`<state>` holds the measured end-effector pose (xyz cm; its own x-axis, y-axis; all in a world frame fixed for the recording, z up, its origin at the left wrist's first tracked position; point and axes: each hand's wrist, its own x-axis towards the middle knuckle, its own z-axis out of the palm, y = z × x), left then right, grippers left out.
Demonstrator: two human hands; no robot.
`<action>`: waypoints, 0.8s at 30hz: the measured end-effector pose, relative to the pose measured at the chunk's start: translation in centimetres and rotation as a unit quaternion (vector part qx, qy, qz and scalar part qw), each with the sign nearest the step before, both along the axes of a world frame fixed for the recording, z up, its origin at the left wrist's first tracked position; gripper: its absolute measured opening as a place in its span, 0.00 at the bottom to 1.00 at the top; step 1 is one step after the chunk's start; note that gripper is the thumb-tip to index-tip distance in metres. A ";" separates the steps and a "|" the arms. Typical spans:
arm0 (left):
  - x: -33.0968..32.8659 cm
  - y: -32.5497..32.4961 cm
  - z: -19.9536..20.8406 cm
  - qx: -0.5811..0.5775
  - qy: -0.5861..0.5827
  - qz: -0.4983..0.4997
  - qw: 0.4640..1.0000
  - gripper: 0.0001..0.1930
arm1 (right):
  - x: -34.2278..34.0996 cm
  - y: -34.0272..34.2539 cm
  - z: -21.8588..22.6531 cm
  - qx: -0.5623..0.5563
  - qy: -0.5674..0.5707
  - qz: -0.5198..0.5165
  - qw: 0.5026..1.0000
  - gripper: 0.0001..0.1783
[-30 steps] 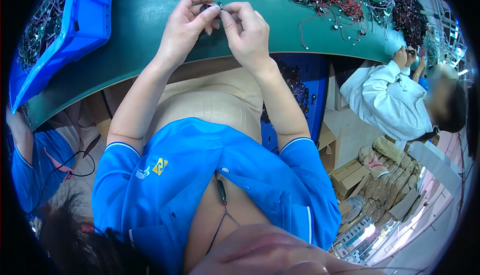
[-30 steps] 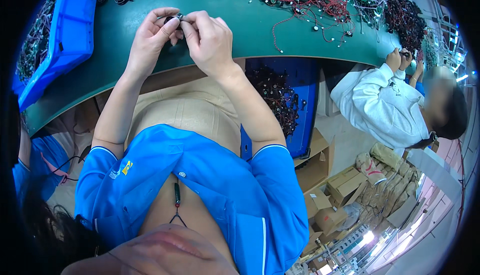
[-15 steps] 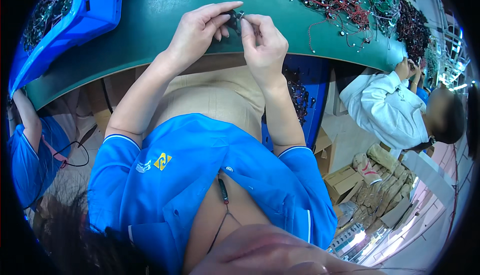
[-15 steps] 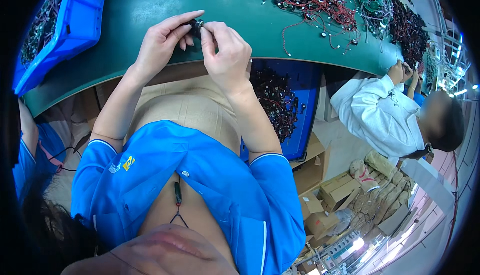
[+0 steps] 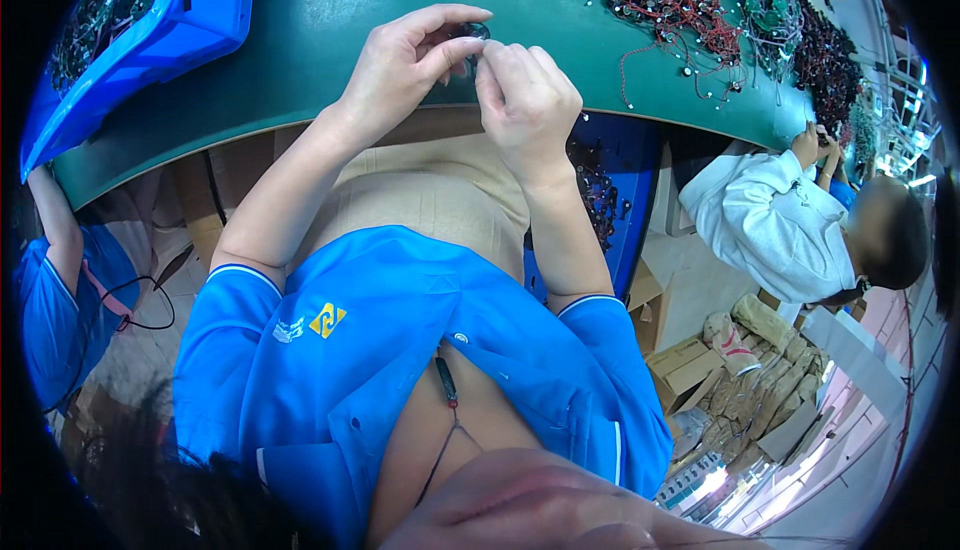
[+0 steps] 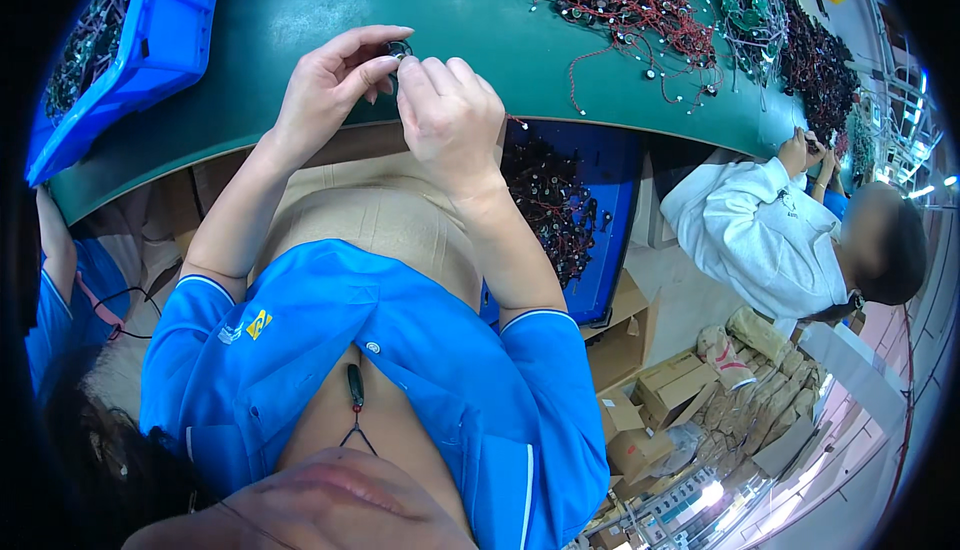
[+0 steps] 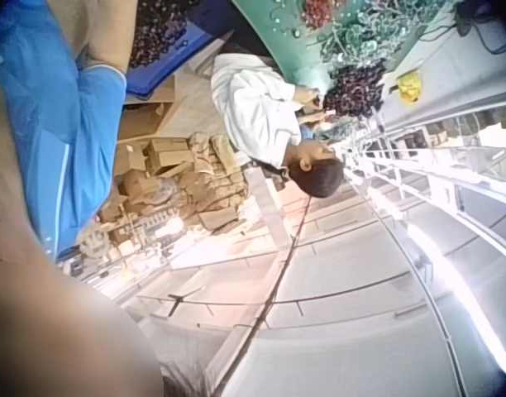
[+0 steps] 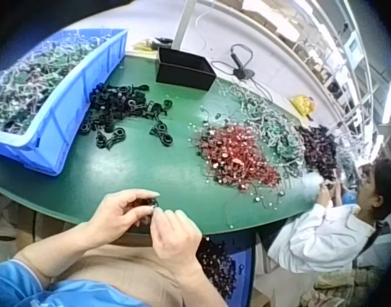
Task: Assembling and inspecting small electronic components with attached wires at a manufacturing workstation.
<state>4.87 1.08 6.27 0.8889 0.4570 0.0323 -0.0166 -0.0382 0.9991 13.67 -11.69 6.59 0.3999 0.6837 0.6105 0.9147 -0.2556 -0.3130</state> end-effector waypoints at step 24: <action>-0.5 0.7 -0.4 -0.059 0.002 -0.013 0.998 0.11 | -1.2 0.4 -0.6 0.061 0.067 0.011 0.996 0.07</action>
